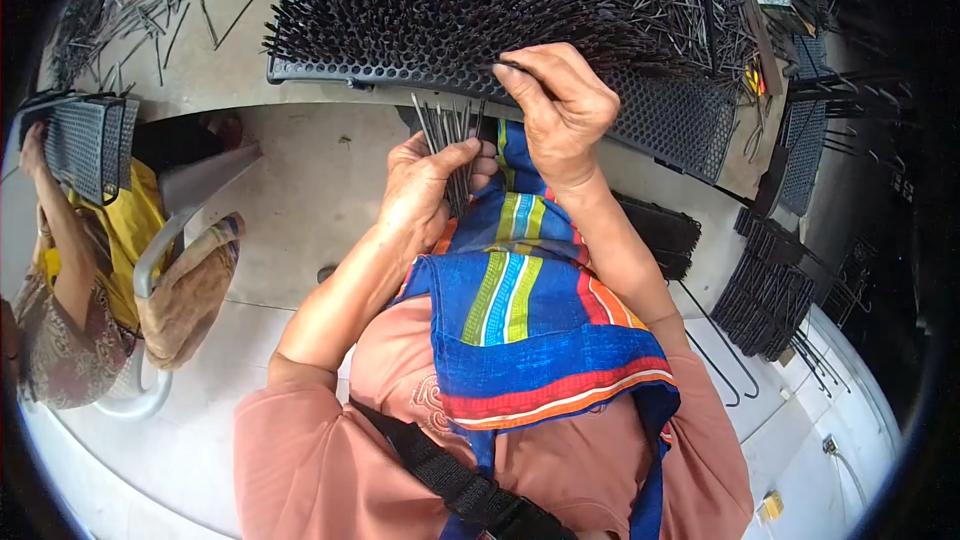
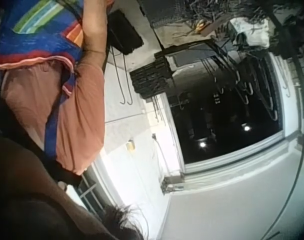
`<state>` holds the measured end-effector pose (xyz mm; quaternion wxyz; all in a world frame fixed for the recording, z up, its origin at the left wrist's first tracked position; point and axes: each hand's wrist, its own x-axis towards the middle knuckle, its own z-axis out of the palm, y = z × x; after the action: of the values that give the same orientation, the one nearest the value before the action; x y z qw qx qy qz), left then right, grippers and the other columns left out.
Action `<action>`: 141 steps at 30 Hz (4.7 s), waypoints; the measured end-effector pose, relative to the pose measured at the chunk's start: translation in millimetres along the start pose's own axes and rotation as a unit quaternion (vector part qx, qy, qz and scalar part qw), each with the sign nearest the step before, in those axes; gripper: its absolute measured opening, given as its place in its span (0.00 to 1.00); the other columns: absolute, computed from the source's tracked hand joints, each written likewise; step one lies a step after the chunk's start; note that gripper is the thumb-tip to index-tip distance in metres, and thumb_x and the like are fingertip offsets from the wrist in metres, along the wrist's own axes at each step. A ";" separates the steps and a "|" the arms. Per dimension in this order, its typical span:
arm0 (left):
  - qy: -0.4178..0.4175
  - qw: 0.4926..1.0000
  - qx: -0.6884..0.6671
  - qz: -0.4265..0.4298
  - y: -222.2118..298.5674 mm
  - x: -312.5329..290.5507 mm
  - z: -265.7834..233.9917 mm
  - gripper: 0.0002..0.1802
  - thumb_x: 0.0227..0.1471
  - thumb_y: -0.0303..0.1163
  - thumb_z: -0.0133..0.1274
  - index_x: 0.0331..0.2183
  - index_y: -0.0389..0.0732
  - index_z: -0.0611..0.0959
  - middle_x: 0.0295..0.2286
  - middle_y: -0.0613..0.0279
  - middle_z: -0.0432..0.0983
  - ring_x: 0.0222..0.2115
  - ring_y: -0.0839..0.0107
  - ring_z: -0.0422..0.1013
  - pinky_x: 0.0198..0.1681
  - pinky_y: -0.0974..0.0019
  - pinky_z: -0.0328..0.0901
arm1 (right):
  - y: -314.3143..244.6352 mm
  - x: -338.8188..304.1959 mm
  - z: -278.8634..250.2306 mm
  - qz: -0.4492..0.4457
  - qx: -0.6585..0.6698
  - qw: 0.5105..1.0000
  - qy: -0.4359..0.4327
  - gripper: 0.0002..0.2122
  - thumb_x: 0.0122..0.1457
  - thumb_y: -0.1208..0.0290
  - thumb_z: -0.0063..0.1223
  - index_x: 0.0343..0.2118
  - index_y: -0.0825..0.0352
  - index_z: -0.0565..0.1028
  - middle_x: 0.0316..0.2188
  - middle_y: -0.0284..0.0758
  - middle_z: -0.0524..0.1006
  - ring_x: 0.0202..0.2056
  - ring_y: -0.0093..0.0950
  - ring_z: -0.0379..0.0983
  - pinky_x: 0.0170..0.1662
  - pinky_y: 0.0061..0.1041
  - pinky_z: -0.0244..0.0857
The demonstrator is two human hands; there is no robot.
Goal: Inserting small black pins into a perforated base to assemble a component.
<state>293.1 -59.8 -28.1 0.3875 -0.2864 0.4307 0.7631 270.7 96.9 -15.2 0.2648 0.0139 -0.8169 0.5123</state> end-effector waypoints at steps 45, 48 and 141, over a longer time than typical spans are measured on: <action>-0.060 0.991 0.003 -0.120 -39.1 -8.2 -20.1 0.08 0.54 0.19 0.47 0.38 0.31 0.76 0.28 0.52 0.77 0.25 0.64 0.77 0.31 0.61 0.76 | 3.1 -13.3 -28.5 0.025 0.052 0.998 0.010 0.05 0.51 0.82 0.61 0.32 0.71 0.78 0.31 0.36 0.78 0.32 0.22 0.73 0.34 0.17 0.66; -0.058 0.994 -0.049 -0.083 -31.0 -12.8 -7.0 0.09 0.55 0.20 0.47 0.39 0.32 0.76 0.28 0.54 0.77 0.24 0.66 0.77 0.30 0.64 0.75 | -3.2 -20.3 -33.8 -0.054 -0.009 0.997 -0.062 0.06 0.49 0.82 0.62 0.31 0.71 0.78 0.29 0.41 0.79 0.32 0.31 0.77 0.36 0.23 0.70; -0.117 0.993 -0.020 -0.009 -9.5 -8.4 14.0 0.08 0.55 0.21 0.51 0.38 0.31 0.79 0.31 0.50 0.80 0.28 0.66 0.78 0.33 0.68 0.76 | -4.8 -28.6 -36.6 0.244 0.025 0.956 -0.159 0.07 0.46 0.79 0.66 0.28 0.73 0.80 0.22 0.27 0.75 0.21 0.12 0.66 0.21 0.14 0.55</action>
<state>304.1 -47.2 -19.2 0.4360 -0.2069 0.3642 0.7965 312.0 118.4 -11.8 -0.0018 -0.0982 -0.8137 0.5729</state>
